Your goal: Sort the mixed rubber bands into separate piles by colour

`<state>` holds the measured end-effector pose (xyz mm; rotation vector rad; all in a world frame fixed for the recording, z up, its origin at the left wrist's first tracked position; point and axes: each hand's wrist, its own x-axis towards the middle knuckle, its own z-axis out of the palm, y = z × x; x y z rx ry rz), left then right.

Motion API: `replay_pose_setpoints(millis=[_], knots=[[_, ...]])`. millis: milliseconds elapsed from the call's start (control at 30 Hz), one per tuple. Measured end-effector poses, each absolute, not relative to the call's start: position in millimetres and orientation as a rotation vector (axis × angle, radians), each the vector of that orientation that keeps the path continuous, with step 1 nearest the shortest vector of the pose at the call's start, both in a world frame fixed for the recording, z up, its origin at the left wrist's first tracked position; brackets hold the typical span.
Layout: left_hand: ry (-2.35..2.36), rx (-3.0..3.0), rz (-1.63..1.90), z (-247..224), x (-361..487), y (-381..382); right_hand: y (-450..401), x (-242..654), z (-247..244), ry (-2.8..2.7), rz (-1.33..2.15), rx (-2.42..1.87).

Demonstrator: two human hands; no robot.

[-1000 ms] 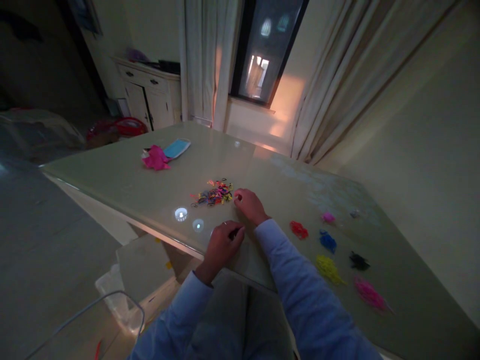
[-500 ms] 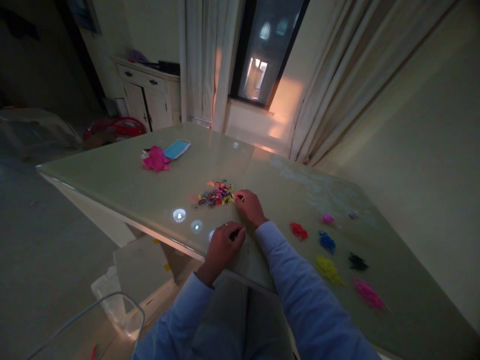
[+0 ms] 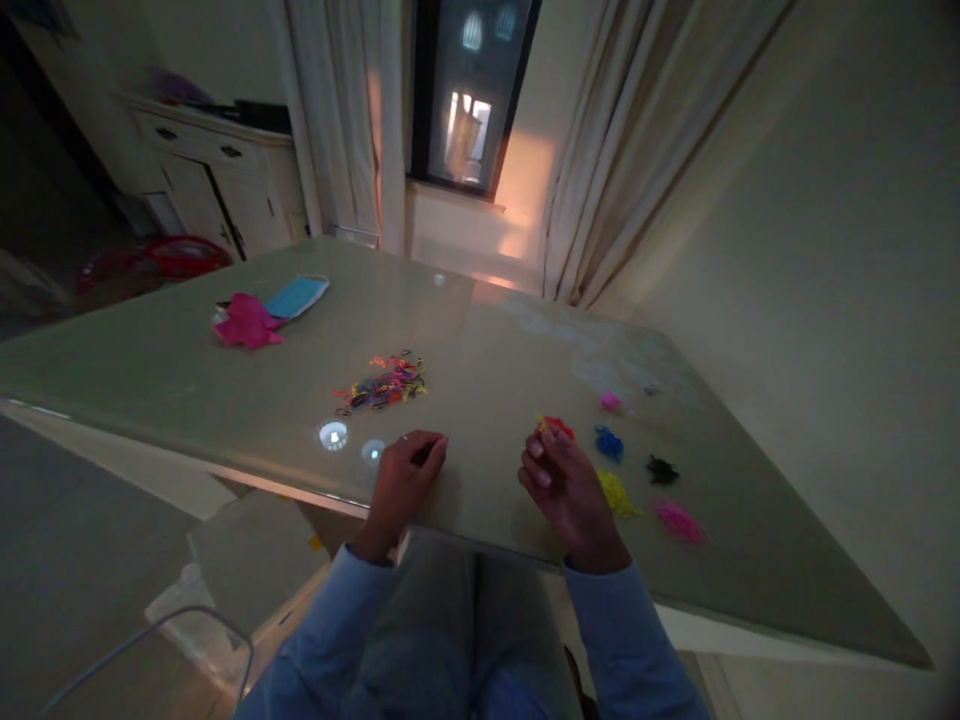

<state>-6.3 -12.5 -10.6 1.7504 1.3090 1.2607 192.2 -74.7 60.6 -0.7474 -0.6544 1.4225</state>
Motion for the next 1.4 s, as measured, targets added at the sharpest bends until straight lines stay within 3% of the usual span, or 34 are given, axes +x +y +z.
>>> replay_pose_setpoints(millis=[367, 567, 667, 867, 1400], knots=[[1.483, 1.742, 1.167, -4.6, -7.1, -13.8, -131.5, 236.6, 57.5, -0.718, 1.090, -0.990], [1.549, 1.767, 1.104, -1.5, -7.8, -14.8, -170.7, 298.5, 23.9, -0.977, 0.271, -1.665], [1.574, 1.771, 1.080, 0.3, -7.6, -14.8, -185.3, 326.0, 10.1, -1.089, 0.046, -1.888], [1.631, 1.757, 1.040, 3.2, -6.1, -15.0, -188.2, 338.3, 5.0, -1.266, 0.019, -2.092], [1.632, 1.765, 1.067, 3.4, -4.5, -15.8, -183.9, 325.1, 6.8, -1.352, 0.033, -2.042]])
